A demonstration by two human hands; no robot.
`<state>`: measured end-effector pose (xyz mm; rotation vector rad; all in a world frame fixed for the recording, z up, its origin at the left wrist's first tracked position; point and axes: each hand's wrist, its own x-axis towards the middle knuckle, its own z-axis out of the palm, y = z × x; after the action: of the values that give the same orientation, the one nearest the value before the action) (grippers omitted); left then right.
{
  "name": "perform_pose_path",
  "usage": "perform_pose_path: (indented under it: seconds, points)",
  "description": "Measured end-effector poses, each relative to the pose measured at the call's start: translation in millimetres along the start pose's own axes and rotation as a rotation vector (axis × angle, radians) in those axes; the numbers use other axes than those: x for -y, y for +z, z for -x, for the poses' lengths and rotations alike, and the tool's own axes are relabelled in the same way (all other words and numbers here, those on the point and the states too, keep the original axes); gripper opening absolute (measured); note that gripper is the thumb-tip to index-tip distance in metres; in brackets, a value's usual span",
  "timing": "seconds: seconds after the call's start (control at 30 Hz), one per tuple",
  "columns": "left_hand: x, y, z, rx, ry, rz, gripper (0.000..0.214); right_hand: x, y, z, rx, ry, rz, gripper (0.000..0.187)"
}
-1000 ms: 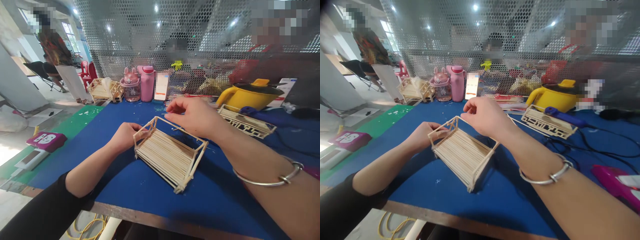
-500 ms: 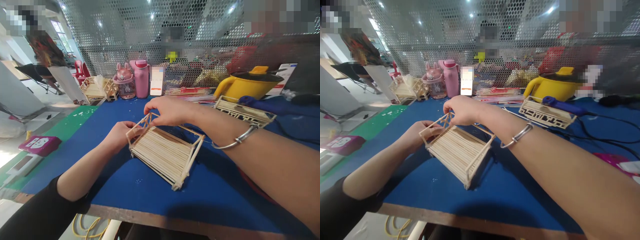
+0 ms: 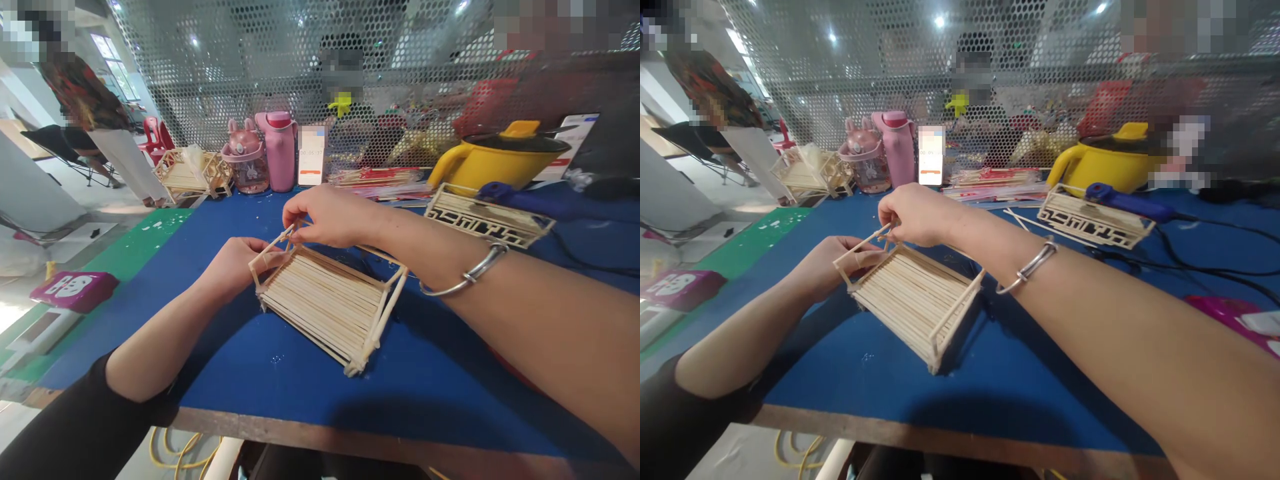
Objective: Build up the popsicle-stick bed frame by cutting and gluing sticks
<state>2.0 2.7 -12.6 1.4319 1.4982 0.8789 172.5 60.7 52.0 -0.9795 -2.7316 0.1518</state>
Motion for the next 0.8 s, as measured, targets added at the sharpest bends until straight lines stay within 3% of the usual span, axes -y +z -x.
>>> perform_pose_path:
  seconds: [0.3,0.6,0.8]
  points:
    - [-2.3,-3.2,1.0,0.022,0.022,-0.108,0.042,1.7,-1.1,1.7,-0.012,0.017,-0.016,0.013]
    - [2.0,-0.9,-2.1,-0.043,0.052,-0.139,0.037,-2.5,-2.5,4.1,-0.023,0.005,-0.054,0.020]
    - [-0.6,0.1,-0.9,-0.017,0.043,-0.115,0.035,-6.7,-15.2,18.1,-0.185,-0.002,-0.128,0.026]
